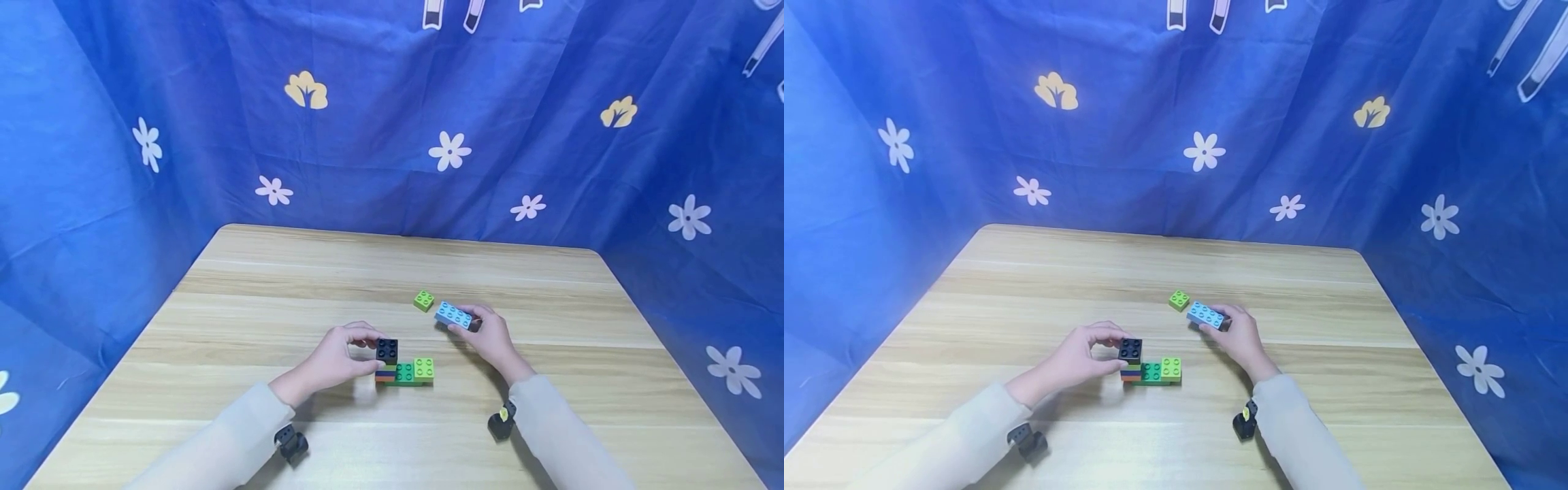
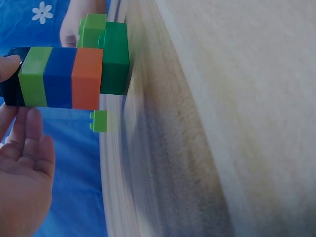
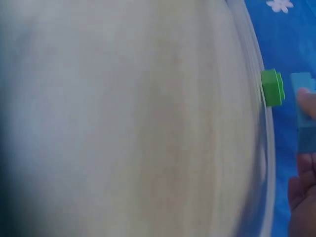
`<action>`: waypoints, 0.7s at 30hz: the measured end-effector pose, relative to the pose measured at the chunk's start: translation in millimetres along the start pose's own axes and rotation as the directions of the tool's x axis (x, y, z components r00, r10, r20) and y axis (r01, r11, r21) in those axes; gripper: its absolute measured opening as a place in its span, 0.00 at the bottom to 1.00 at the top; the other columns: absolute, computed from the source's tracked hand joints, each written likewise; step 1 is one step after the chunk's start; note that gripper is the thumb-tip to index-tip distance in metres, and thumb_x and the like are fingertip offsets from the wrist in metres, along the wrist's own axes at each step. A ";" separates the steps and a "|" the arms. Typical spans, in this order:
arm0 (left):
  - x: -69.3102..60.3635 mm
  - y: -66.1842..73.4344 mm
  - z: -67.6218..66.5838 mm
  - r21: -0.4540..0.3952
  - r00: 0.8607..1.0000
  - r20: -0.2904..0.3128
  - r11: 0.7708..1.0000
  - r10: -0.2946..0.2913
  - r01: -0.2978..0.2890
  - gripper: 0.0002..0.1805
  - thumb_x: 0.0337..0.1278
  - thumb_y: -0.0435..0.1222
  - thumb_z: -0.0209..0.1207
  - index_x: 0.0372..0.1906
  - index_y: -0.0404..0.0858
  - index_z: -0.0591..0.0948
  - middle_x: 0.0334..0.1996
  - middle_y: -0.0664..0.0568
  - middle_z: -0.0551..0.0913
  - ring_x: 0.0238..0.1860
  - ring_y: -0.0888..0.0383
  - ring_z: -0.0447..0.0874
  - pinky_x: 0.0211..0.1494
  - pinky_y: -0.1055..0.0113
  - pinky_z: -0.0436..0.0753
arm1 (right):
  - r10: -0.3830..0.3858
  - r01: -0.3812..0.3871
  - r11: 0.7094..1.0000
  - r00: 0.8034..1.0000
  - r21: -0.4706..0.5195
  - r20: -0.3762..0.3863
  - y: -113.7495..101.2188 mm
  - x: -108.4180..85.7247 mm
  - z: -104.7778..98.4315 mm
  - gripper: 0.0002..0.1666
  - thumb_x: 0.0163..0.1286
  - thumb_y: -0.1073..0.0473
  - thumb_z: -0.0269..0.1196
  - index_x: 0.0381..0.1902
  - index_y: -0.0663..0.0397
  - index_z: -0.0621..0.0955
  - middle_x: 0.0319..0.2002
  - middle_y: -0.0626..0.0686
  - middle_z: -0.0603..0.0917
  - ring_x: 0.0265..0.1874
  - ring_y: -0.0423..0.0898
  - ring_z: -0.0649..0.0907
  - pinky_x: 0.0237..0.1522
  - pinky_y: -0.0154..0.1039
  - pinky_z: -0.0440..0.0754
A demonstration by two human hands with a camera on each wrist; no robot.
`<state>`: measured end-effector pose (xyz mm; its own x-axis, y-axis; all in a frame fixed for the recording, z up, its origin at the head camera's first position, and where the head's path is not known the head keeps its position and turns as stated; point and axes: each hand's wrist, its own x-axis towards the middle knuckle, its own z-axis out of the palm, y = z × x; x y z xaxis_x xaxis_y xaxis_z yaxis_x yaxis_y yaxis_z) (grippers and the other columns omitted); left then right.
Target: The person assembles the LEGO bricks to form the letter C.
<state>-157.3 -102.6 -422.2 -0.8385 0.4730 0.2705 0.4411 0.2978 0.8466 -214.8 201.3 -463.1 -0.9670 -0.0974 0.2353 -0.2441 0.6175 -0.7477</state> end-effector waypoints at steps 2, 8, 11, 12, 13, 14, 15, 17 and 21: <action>-0.1 0.0 -0.1 0.000 1.000 -0.002 1.000 0.005 -0.005 0.21 0.42 0.29 0.71 0.47 0.35 0.83 0.39 0.56 0.82 0.41 0.47 0.79 0.51 0.49 0.77 | -0.022 0.022 0.999 1.000 0.032 -0.001 -6.5 -2.3 -0.3 0.27 0.53 0.58 0.74 0.51 0.56 0.81 0.46 0.55 0.80 0.42 0.50 0.81 0.47 0.45 0.80; -0.5 0.3 -0.7 0.009 1.000 -0.003 1.000 0.005 -0.005 0.21 0.42 0.30 0.71 0.47 0.35 0.83 0.40 0.56 0.82 0.41 0.48 0.79 0.51 0.50 0.77 | -0.087 0.085 0.993 0.996 0.080 0.017 -25.1 -9.2 0.1 0.26 0.50 0.60 0.75 0.49 0.52 0.83 0.43 0.51 0.81 0.42 0.47 0.79 0.46 0.44 0.80; -0.5 0.6 -0.8 0.012 1.000 -0.001 1.000 -0.008 0.008 0.21 0.42 0.30 0.71 0.47 0.35 0.83 0.40 0.56 0.82 0.42 0.48 0.79 0.51 0.50 0.77 | -0.141 0.138 0.986 0.990 0.097 0.027 -33.3 -11.4 1.4 0.26 0.49 0.60 0.75 0.49 0.52 0.83 0.43 0.49 0.82 0.41 0.46 0.79 0.47 0.46 0.78; -0.5 0.7 -0.9 0.014 1.000 -0.001 1.000 -0.012 0.012 0.21 0.42 0.30 0.71 0.47 0.36 0.83 0.39 0.56 0.82 0.42 0.48 0.79 0.51 0.51 0.77 | -0.162 0.158 0.982 0.986 0.104 0.030 -35.8 -11.9 1.9 0.27 0.49 0.59 0.76 0.49 0.52 0.83 0.43 0.48 0.82 0.41 0.45 0.79 0.47 0.47 0.78; -0.5 0.8 -0.9 0.014 1.000 0.000 1.000 -0.016 0.016 0.21 0.42 0.31 0.71 0.47 0.36 0.83 0.39 0.56 0.82 0.42 0.48 0.79 0.51 0.51 0.77 | -0.182 0.177 0.978 0.983 0.115 0.033 -38.4 -12.6 2.2 0.27 0.49 0.59 0.76 0.49 0.52 0.83 0.43 0.48 0.83 0.41 0.44 0.79 0.47 0.47 0.78; -0.5 0.8 -1.0 0.013 1.000 0.000 1.000 -0.018 0.018 0.21 0.42 0.31 0.71 0.47 0.36 0.83 0.39 0.56 0.82 0.42 0.47 0.79 0.52 0.51 0.77 | -0.198 0.192 0.974 0.979 0.121 0.039 -41.2 -13.3 2.3 0.27 0.49 0.59 0.76 0.49 0.52 0.83 0.43 0.47 0.83 0.41 0.43 0.79 0.47 0.47 0.78; -0.5 0.7 -0.9 0.014 1.000 0.000 1.000 -0.020 0.020 0.21 0.42 0.31 0.71 0.47 0.36 0.83 0.39 0.56 0.82 0.42 0.47 0.79 0.52 0.51 0.77 | -0.215 0.208 0.970 0.976 0.129 0.044 -44.2 -13.9 2.4 0.26 0.49 0.58 0.76 0.49 0.52 0.83 0.43 0.46 0.83 0.41 0.43 0.79 0.47 0.47 0.78; -0.3 0.6 -0.9 0.014 1.000 0.000 1.000 -0.020 0.020 0.21 0.42 0.31 0.71 0.47 0.36 0.83 0.39 0.56 0.82 0.42 0.47 0.79 0.52 0.50 0.77 | -0.249 0.239 0.960 0.967 0.147 0.057 -50.8 -15.3 2.1 0.26 0.49 0.58 0.76 0.48 0.51 0.84 0.44 0.45 0.83 0.42 0.42 0.79 0.47 0.49 0.78; 0.3 0.9 -1.0 0.021 1.000 -0.001 1.000 -0.012 0.012 0.21 0.42 0.30 0.71 0.47 0.35 0.83 0.39 0.56 0.82 0.42 0.47 0.79 0.51 0.49 0.77 | -0.306 0.285 0.942 0.946 0.176 0.104 -65.9 -18.8 -0.4 0.24 0.50 0.57 0.76 0.47 0.50 0.84 0.44 0.45 0.84 0.42 0.42 0.79 0.46 0.50 0.79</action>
<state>-157.4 -103.0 -420.9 -0.8442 0.4683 0.2610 0.4376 0.3207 0.8400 -180.6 162.7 -418.1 -0.8480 -0.3621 0.3869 -0.5186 0.4170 -0.7464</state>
